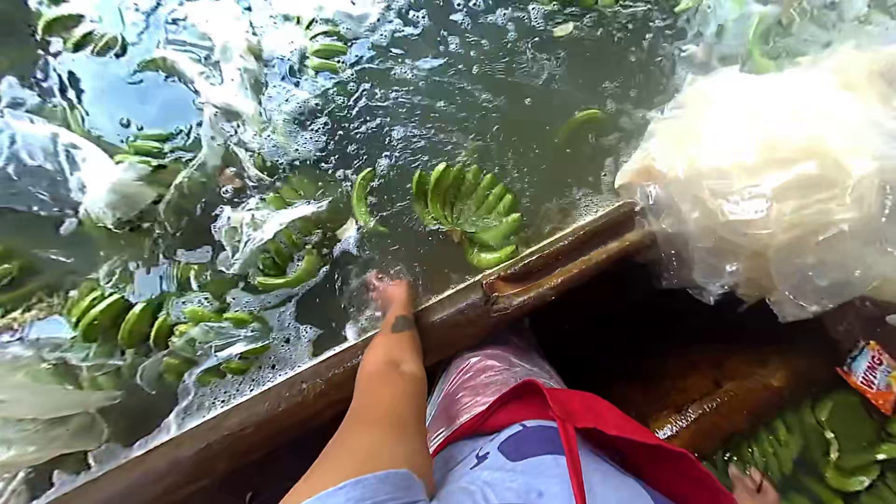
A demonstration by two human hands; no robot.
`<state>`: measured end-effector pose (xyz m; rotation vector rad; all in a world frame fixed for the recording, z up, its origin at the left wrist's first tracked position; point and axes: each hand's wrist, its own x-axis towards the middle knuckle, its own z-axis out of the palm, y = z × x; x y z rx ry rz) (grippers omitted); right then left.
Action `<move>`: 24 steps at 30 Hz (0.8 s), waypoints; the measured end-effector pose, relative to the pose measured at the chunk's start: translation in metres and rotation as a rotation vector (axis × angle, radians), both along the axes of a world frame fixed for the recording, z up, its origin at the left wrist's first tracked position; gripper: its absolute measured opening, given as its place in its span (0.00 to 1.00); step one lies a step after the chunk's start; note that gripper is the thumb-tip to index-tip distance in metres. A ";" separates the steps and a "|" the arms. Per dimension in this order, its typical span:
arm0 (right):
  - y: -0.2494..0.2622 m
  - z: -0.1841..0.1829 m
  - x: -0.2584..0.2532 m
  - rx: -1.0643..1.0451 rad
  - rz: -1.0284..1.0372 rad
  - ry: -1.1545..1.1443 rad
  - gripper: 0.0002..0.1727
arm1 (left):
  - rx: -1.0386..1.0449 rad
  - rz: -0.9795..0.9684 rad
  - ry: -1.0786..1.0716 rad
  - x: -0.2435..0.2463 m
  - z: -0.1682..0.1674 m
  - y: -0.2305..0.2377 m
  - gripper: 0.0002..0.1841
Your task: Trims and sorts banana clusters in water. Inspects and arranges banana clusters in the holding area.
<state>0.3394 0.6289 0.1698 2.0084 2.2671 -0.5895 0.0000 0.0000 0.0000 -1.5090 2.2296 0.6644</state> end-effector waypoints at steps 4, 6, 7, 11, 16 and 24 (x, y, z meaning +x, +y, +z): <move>-0.075 -0.017 -0.199 -0.397 0.457 0.235 0.20 | 0.244 -0.039 0.036 -0.007 0.013 -0.009 0.38; -0.141 -0.023 -0.294 -0.632 0.652 0.241 0.18 | 0.381 -0.087 0.208 -0.022 0.038 0.013 0.30; -0.177 -0.026 -0.333 -0.796 0.710 0.228 0.18 | 0.522 -0.113 0.297 -0.032 0.056 0.026 0.28; -0.270 -0.056 -0.429 -1.501 0.637 0.225 0.35 | 1.163 -0.226 0.464 -0.083 0.095 0.070 0.37; -0.239 -0.019 -0.492 -1.291 0.492 0.505 0.24 | 0.688 -0.369 0.444 -0.174 0.025 0.088 0.58; 0.031 0.160 -0.438 0.042 0.539 0.523 0.25 | 0.531 -0.602 0.056 -0.225 -0.026 0.131 0.32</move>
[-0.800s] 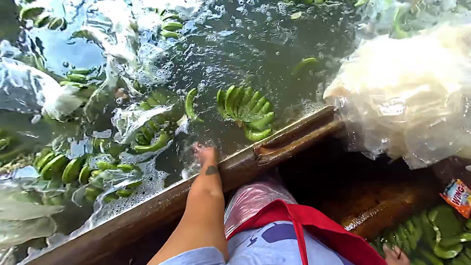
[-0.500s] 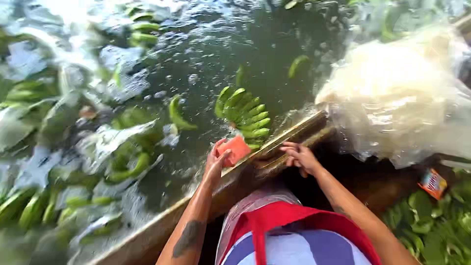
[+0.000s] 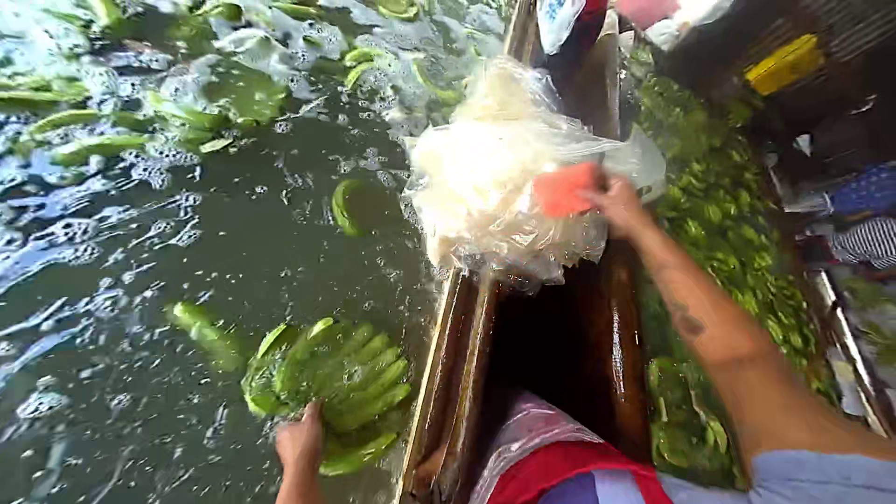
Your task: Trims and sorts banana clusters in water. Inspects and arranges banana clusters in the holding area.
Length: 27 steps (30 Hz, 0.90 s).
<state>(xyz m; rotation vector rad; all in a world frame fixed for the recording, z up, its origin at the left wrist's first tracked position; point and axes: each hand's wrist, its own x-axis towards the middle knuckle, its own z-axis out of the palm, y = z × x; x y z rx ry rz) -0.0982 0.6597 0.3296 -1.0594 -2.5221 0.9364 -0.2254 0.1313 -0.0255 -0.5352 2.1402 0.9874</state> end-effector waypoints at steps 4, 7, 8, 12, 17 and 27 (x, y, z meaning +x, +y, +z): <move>0.139 0.078 0.042 0.441 -0.325 -0.296 0.33 | -0.094 -0.050 0.002 -0.002 0.001 0.015 0.29; 0.211 0.082 0.063 0.412 -0.448 -0.403 0.31 | -0.154 -0.035 -0.005 0.001 -0.002 0.019 0.29; 0.231 0.073 0.067 0.365 -0.449 -0.412 0.30 | -0.168 -0.018 -0.006 0.004 -0.003 0.020 0.30; 0.290 0.019 0.067 0.266 -0.383 -0.502 0.28 | -0.188 0.117 0.001 0.011 0.011 0.029 0.30; 0.311 -0.037 0.069 0.247 -0.284 -0.645 0.20 | -0.140 0.294 0.041 0.027 0.011 0.032 0.29; 0.202 0.068 0.106 -0.358 -0.180 0.409 0.20 | 0.743 0.987 -0.027 0.060 0.011 0.044 0.24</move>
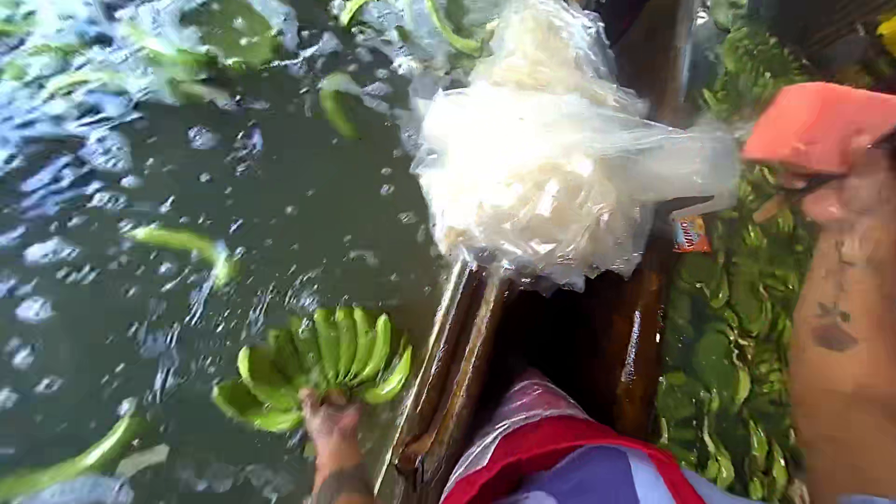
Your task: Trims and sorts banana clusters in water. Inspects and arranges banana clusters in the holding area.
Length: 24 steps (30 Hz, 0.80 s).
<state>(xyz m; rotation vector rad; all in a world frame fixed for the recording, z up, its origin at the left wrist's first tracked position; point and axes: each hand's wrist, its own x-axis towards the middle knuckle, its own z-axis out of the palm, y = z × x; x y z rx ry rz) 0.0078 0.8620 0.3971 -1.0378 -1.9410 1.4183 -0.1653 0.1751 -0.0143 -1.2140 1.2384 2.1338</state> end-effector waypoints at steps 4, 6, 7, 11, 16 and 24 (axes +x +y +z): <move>-0.105 -0.108 -0.096 -0.461 0.362 0.016 0.11 | 0.095 0.208 -0.087 -0.017 0.020 0.032 0.19; -0.205 -0.171 -0.152 -0.540 0.409 -0.175 0.12 | 0.042 0.216 -0.106 -0.020 0.017 0.033 0.13; -0.254 -0.203 -0.172 -0.554 0.443 -0.261 0.18 | 0.010 0.214 -0.126 -0.020 0.016 0.034 0.08; -0.420 -0.319 -0.199 -0.359 0.868 -0.319 0.40 | -0.101 0.279 -0.197 -0.017 0.025 0.043 0.06; -0.514 -0.357 -0.246 0.508 1.397 -0.558 0.20 | -0.150 0.348 -0.306 -0.013 0.055 0.043 0.18; -0.534 -0.359 -0.232 0.391 1.358 -0.815 0.26 | -0.189 0.392 -0.335 -0.012 0.045 0.028 0.24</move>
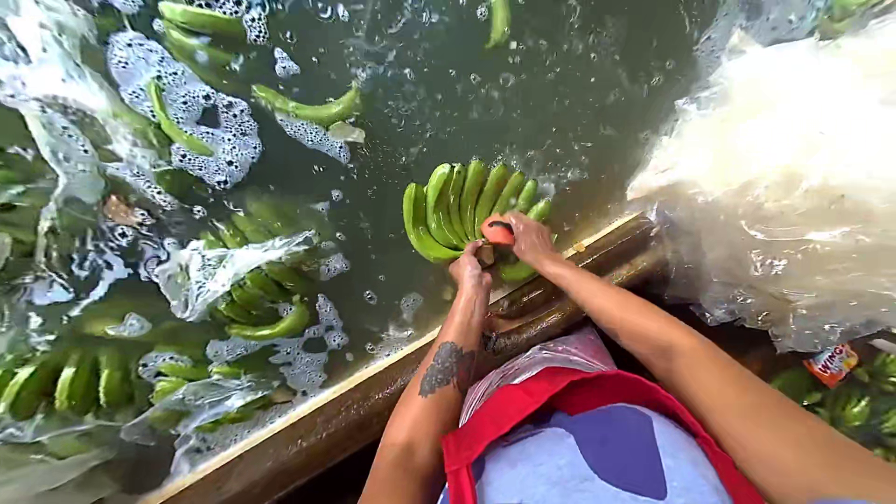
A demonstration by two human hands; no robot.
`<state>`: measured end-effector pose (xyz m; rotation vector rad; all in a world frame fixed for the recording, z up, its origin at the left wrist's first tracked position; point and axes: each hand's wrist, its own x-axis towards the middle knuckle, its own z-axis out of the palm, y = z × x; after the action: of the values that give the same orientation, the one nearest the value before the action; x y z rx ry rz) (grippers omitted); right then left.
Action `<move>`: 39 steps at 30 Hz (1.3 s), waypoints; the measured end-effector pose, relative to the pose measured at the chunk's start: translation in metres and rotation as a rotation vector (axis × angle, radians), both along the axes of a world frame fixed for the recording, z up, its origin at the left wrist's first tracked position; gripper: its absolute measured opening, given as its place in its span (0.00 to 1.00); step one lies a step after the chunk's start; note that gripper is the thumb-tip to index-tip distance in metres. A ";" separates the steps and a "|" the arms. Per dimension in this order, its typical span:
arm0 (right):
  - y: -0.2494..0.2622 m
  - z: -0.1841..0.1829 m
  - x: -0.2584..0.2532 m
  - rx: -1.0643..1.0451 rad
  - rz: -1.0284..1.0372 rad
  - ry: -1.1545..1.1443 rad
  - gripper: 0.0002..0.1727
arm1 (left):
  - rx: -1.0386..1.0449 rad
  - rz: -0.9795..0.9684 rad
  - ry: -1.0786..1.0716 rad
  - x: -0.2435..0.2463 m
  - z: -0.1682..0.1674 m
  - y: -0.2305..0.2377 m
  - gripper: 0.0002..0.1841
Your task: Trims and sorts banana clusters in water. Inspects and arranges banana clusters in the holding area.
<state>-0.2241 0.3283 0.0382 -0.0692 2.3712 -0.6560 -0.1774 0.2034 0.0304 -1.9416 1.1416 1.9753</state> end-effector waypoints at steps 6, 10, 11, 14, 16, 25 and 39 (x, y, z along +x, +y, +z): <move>-0.004 -0.002 -0.009 0.070 -0.086 0.040 0.24 | 0.015 0.019 -0.032 0.006 -0.003 0.003 0.32; 0.020 -0.008 -0.021 0.122 0.051 0.026 0.22 | 0.044 0.004 -0.055 0.012 0.004 0.003 0.29; 0.024 -0.010 -0.028 0.137 0.015 0.049 0.24 | 0.049 0.009 -0.057 0.014 0.005 0.004 0.31; 0.006 0.005 -0.007 0.121 -0.069 -0.003 0.22 | 0.047 0.011 -0.057 0.009 -0.001 0.010 0.30; 0.006 0.008 0.007 0.091 -0.003 -0.062 0.21 | 0.066 0.001 -0.050 0.007 -0.002 0.009 0.27; 0.034 0.037 -0.036 0.027 -0.216 0.100 0.25 | 0.107 -0.151 -0.084 0.006 0.000 -0.019 0.25; -0.047 -0.002 0.003 -0.086 -0.083 -0.111 0.25 | 0.032 -0.015 -0.020 -0.002 -0.021 -0.044 0.36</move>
<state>-0.2207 0.2810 0.0362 0.0277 2.2491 -0.7811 -0.1798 0.1597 0.0098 -1.9278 1.1094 1.9495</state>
